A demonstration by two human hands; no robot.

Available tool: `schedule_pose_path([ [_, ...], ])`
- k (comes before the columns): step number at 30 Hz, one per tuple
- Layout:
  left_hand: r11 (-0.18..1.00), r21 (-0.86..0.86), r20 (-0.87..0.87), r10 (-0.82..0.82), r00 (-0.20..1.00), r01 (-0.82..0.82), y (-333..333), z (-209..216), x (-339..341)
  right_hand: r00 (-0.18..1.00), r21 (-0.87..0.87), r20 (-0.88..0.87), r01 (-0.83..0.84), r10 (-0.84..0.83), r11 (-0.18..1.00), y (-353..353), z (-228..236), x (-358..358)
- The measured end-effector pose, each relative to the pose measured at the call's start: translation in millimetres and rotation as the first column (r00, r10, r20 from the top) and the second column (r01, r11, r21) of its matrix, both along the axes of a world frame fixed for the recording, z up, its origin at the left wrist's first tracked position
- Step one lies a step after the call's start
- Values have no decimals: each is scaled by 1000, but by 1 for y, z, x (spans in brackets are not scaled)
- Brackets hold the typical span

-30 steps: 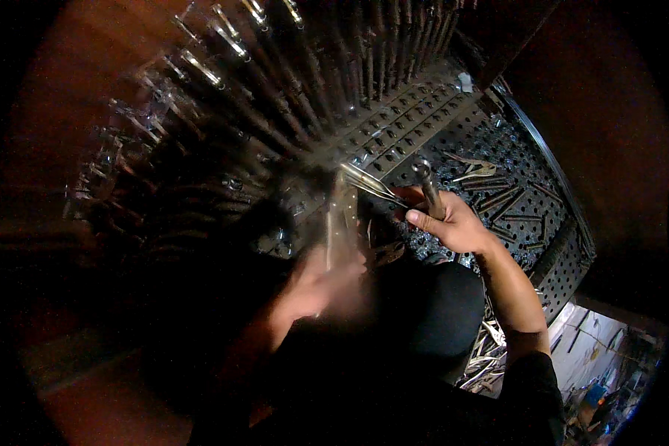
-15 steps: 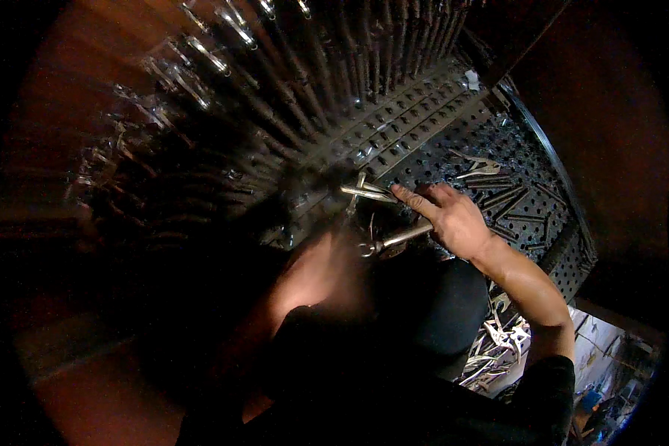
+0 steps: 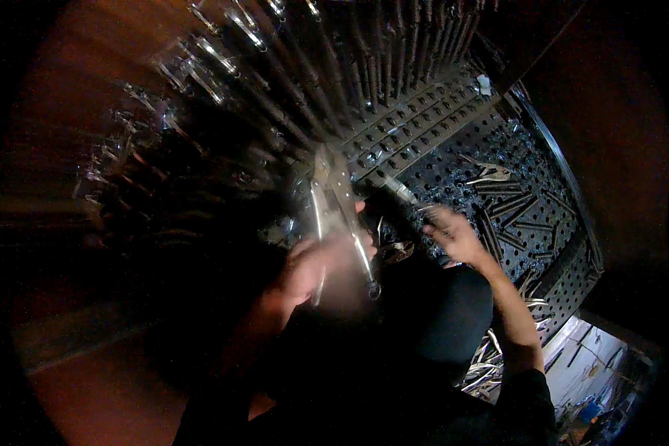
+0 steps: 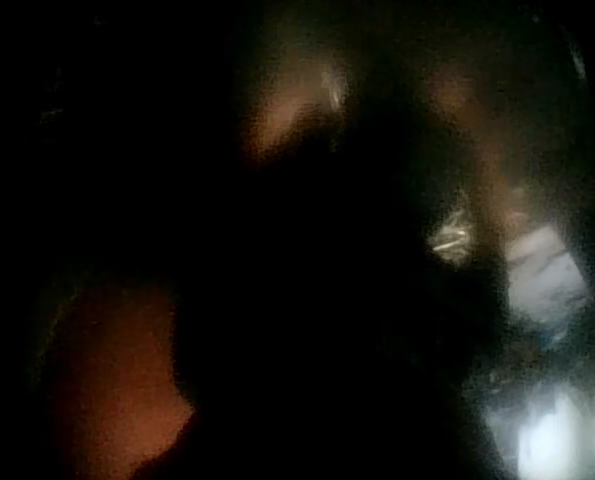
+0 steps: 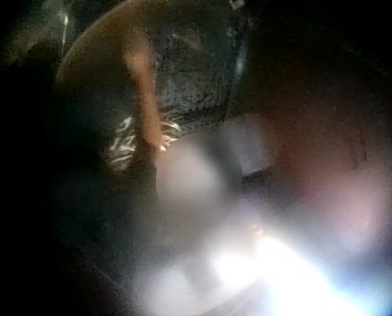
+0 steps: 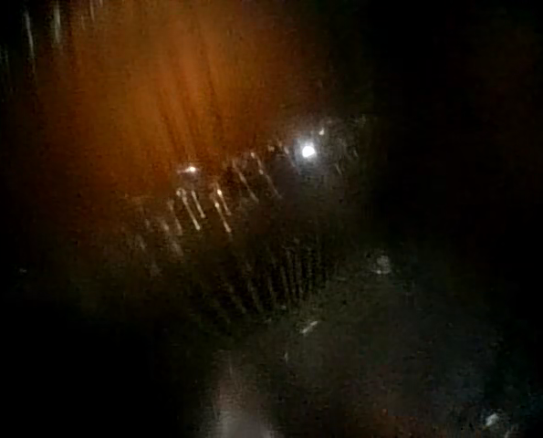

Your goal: The person sits on a perforated metal floor and uses pliers to trim small metal rods protruding from a circular metal structure. They repeatedly pick up rods, cut them with pliers, and drop the pieces onto the floor.

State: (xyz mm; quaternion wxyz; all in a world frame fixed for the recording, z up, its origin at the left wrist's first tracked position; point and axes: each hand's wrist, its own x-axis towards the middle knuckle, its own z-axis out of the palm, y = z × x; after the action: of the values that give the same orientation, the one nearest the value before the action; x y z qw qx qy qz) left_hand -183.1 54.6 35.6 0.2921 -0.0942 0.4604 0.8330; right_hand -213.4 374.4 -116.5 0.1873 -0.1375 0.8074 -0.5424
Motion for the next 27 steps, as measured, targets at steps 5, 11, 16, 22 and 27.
schedule_pose_path([
  [5, 957, 267, 30, 112, 993, -116, 14, 11, -20, 975, 265, 218, -20, -39, 964, -7, -195, 55],
  [11, 965, 191, -44, 190, 981, -179, 6, 2, -8, 969, 90, 216, 104, -122, 990, -38, -172, 47],
  [16, 980, -73, -359, 145, 922, -183, 13, 11, -10, 980, -261, 179, -33, 82, 965, -39, -4, -11],
  [22, 882, -299, -678, 72, 731, -364, 38, 4, -24, 894, -46, -184, -424, 410, 905, -69, 195, -38],
  [27, 781, -344, -693, 164, 702, -521, 52, 22, -33, 920, 52, -174, -347, 350, 937, -97, 233, -37],
])
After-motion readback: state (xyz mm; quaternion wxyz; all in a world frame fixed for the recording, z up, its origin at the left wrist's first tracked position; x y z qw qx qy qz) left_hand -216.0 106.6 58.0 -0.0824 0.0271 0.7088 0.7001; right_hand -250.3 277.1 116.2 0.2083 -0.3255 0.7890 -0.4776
